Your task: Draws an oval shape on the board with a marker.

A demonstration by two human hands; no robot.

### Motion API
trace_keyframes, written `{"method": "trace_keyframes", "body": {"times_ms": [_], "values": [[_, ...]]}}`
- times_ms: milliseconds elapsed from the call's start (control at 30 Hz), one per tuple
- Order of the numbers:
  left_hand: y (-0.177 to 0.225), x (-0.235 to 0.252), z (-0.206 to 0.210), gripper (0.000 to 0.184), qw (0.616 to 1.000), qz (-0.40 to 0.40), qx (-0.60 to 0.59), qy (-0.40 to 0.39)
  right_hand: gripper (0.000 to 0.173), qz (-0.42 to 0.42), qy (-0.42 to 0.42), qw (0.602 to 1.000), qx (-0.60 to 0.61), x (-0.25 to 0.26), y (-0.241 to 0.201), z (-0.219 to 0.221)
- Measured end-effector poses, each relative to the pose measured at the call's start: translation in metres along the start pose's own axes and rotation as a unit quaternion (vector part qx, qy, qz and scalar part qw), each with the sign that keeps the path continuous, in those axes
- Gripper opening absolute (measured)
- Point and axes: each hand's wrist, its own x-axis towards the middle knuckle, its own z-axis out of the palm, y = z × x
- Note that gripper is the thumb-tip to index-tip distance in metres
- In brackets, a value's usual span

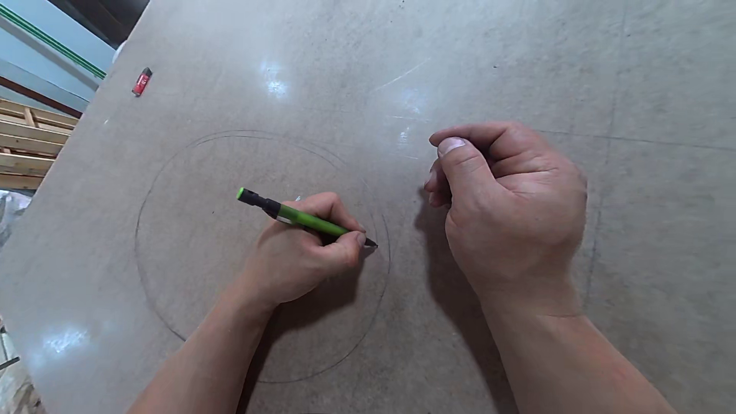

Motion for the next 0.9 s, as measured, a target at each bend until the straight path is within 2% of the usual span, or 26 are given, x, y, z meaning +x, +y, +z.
{"method": "trace_keyframes", "body": {"times_ms": [67,167,433,633,833,900], "values": [[0.001,-0.001,0.004,0.002,0.999,-0.005,0.009,0.035,0.016,0.001,0.001,1.000,-0.003,0.000,0.000,0.000],[0.001,-0.001,0.006,0.002,0.999,-0.009,0.023,0.039,0.016,-0.002,-0.002,1.000,-0.004,0.000,0.000,0.000],[-0.004,0.003,-0.009,0.004,0.996,0.034,0.009,-0.087,0.016,-0.003,0.001,1.000,0.002,-0.001,-0.001,0.000],[-0.002,0.000,-0.002,0.003,0.999,0.014,0.003,-0.031,0.016,0.001,0.000,1.000,-0.001,-0.001,0.000,0.000],[-0.003,0.006,-0.016,0.004,0.987,0.035,0.007,-0.155,0.016,-0.002,-0.002,1.000,0.011,0.000,0.000,0.000],[-0.004,0.005,-0.019,0.005,0.986,0.029,-0.012,-0.164,0.015,0.000,0.001,1.000,0.011,0.000,0.000,0.000]]}}
